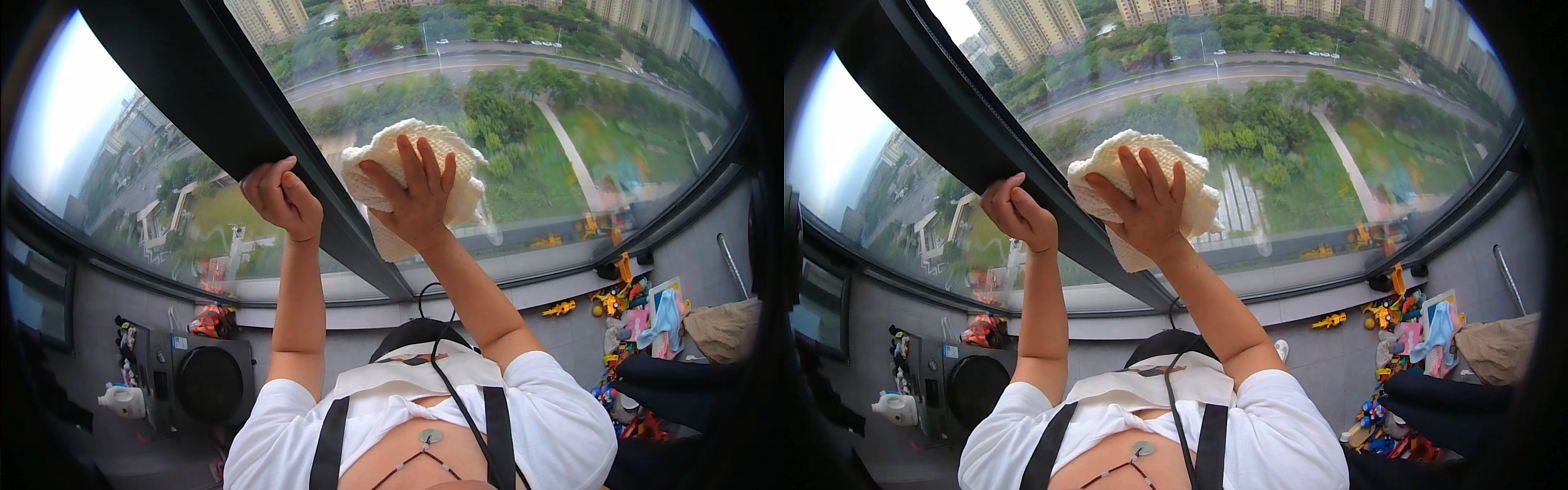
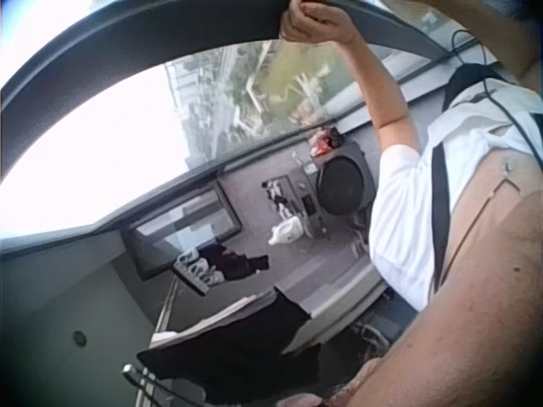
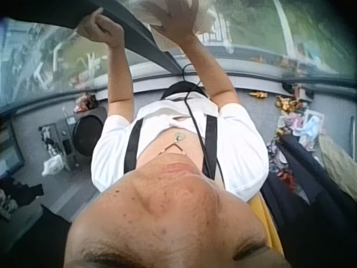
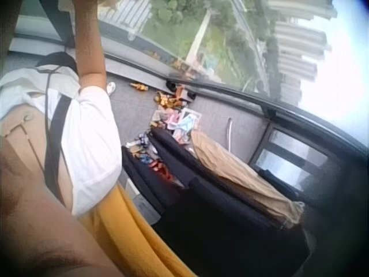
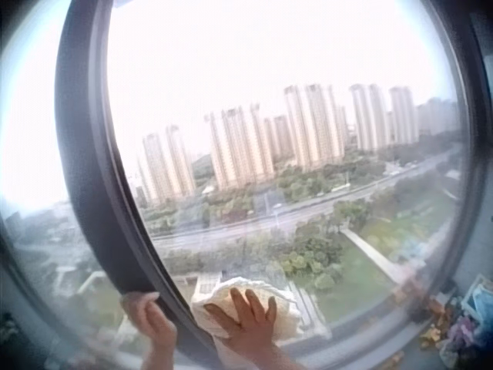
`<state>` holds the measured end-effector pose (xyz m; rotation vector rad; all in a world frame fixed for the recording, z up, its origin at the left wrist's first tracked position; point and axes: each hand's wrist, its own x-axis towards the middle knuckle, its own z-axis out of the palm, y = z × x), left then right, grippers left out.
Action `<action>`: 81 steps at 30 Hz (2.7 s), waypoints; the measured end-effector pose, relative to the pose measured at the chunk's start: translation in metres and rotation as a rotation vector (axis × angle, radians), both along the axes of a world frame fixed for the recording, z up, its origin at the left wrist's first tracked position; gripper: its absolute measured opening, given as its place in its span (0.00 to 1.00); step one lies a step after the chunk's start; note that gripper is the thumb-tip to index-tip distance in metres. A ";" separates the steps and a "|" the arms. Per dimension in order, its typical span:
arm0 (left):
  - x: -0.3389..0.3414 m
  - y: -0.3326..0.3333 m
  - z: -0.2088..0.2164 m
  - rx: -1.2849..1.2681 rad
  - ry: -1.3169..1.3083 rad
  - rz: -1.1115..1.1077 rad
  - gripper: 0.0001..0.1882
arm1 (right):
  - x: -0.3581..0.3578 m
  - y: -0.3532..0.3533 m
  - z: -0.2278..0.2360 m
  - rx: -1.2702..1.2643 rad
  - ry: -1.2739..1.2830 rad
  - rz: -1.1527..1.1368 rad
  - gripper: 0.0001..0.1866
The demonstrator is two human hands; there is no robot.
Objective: The person wipes a large window and its frame using a white cloth while holding onto the frame by hand.
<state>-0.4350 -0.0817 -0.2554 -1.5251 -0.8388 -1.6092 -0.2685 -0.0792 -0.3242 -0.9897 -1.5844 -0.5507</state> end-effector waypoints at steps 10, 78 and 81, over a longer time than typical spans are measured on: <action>-0.002 -0.011 -0.007 -0.035 -0.101 -0.081 0.11 | 0.055 0.002 -0.009 0.103 -0.169 -0.064 0.33; 0.257 0.028 -0.043 -0.102 -0.039 0.057 0.10 | 0.578 0.059 0.025 0.104 0.354 -0.002 0.33; 0.257 0.032 -0.044 -0.103 -0.060 0.053 0.10 | 0.602 0.052 0.032 0.100 0.418 -0.027 0.33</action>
